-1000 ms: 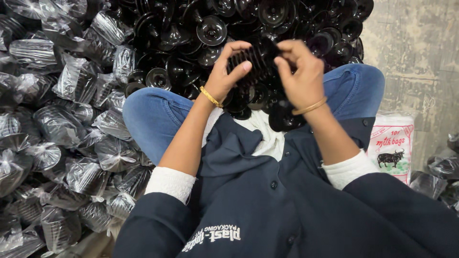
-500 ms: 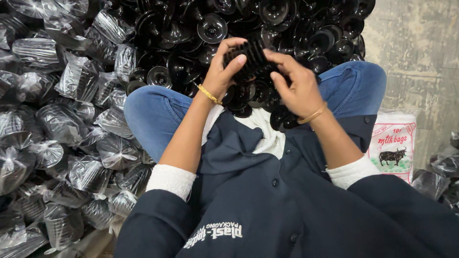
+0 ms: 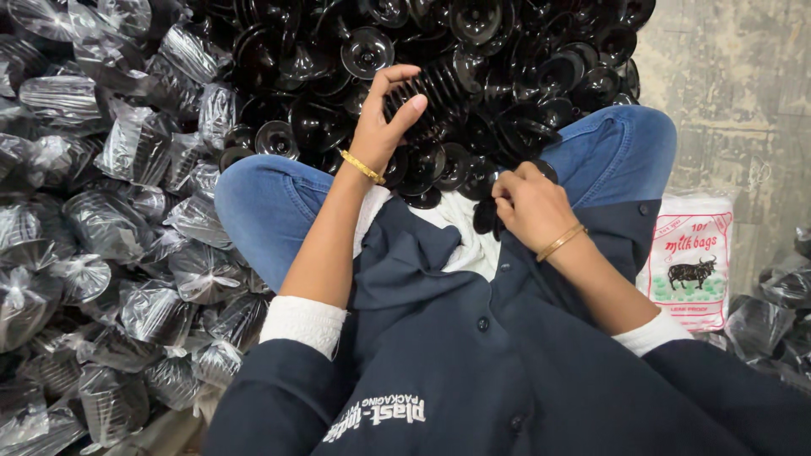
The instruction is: The person sits cross-legged on the floor among large piles of black plastic bell-shaped parts. They pick up individual parts one at a time and nest them together into a stack, then set the completed stack aside and begin another stack.
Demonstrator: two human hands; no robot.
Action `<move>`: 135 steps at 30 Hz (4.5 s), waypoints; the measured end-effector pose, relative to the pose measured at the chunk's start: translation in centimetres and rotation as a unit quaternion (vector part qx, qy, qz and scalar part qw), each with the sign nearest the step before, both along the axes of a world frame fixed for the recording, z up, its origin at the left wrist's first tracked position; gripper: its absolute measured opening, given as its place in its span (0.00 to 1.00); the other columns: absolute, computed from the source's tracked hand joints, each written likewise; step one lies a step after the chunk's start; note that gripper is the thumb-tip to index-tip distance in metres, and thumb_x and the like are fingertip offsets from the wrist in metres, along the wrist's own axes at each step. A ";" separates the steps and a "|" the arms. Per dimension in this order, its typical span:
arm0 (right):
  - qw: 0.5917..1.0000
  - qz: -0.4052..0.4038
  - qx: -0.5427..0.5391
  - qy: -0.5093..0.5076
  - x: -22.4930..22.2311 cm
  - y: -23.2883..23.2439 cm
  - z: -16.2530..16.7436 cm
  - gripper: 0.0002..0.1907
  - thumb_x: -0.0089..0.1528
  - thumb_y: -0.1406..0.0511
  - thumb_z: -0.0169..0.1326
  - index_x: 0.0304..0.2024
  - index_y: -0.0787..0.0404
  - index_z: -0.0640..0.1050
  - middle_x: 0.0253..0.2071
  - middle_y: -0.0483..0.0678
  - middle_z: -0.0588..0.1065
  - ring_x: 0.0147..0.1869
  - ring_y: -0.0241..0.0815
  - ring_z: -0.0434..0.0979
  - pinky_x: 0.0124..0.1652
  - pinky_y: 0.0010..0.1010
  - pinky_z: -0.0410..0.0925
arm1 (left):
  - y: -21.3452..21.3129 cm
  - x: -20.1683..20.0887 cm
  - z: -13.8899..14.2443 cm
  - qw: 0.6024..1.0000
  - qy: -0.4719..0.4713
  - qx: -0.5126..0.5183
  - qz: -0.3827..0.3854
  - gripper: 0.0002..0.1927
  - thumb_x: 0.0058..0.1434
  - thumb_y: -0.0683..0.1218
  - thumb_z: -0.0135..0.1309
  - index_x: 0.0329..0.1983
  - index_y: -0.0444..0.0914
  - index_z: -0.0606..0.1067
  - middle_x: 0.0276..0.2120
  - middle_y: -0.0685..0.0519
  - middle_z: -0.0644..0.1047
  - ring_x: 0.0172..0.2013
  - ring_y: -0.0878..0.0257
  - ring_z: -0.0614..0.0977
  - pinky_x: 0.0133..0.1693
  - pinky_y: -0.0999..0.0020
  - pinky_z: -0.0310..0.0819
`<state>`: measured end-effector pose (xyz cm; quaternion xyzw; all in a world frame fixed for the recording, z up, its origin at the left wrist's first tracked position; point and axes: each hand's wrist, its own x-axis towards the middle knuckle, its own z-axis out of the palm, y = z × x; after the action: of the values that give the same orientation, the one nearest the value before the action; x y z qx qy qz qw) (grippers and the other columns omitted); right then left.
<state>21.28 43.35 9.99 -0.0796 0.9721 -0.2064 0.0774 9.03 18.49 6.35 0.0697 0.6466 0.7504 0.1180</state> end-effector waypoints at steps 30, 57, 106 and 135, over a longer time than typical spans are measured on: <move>0.996 -0.051 0.073 0.020 -2.9 4.8 0.3 0.23 0.51 0.59 0.71 0.44 0.65 0.82 0.43 0.61 0.75 0.46 0.61 0.76 0.47 0.46 0.70 | -0.8 -0.1 -1.1 1.000 0.017 -0.002 0.004 0.24 0.65 0.50 0.62 0.62 0.42 0.70 0.51 0.54 0.73 0.47 0.66 0.73 0.49 0.71 0.71; 0.896 0.017 -0.444 0.023 -2.7 0.7 3.0 0.25 0.66 0.76 0.51 0.67 0.67 0.69 0.62 0.55 0.76 0.67 0.42 0.77 0.67 0.33 0.68 | 3.9 4.8 3.9 0.920 -0.366 0.139 -0.022 0.22 0.61 0.59 0.56 0.52 0.45 0.71 0.42 0.51 0.79 0.43 0.52 0.83 0.43 0.50 0.85; 0.890 -0.297 -0.275 -0.212 -16.0 26.3 -13.1 0.31 0.58 0.65 0.68 0.62 0.63 0.73 0.41 0.44 0.77 0.42 0.41 0.75 0.36 0.36 0.69 | -6.7 -2.5 -3.6 0.802 0.087 -0.533 0.255 0.35 0.60 0.48 0.61 0.70 0.51 0.63 0.74 0.40 0.51 0.60 0.39 0.73 0.55 0.39 0.69; 0.944 -0.067 -0.139 0.292 -9.3 4.7 -10.0 0.22 0.65 0.76 0.44 0.62 0.70 0.73 0.65 0.60 0.72 0.73 0.61 0.66 0.70 0.46 0.60 | -4.7 -8.7 -2.7 0.815 0.217 -0.382 0.379 0.24 0.56 0.37 0.57 0.56 0.48 0.72 0.45 0.55 0.81 0.43 0.56 0.78 0.47 0.58 0.74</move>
<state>12.03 48.01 0.00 -0.0809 0.9168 -0.3123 -0.2352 0.33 13.79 3.61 -0.0699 0.8654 0.3937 -0.3020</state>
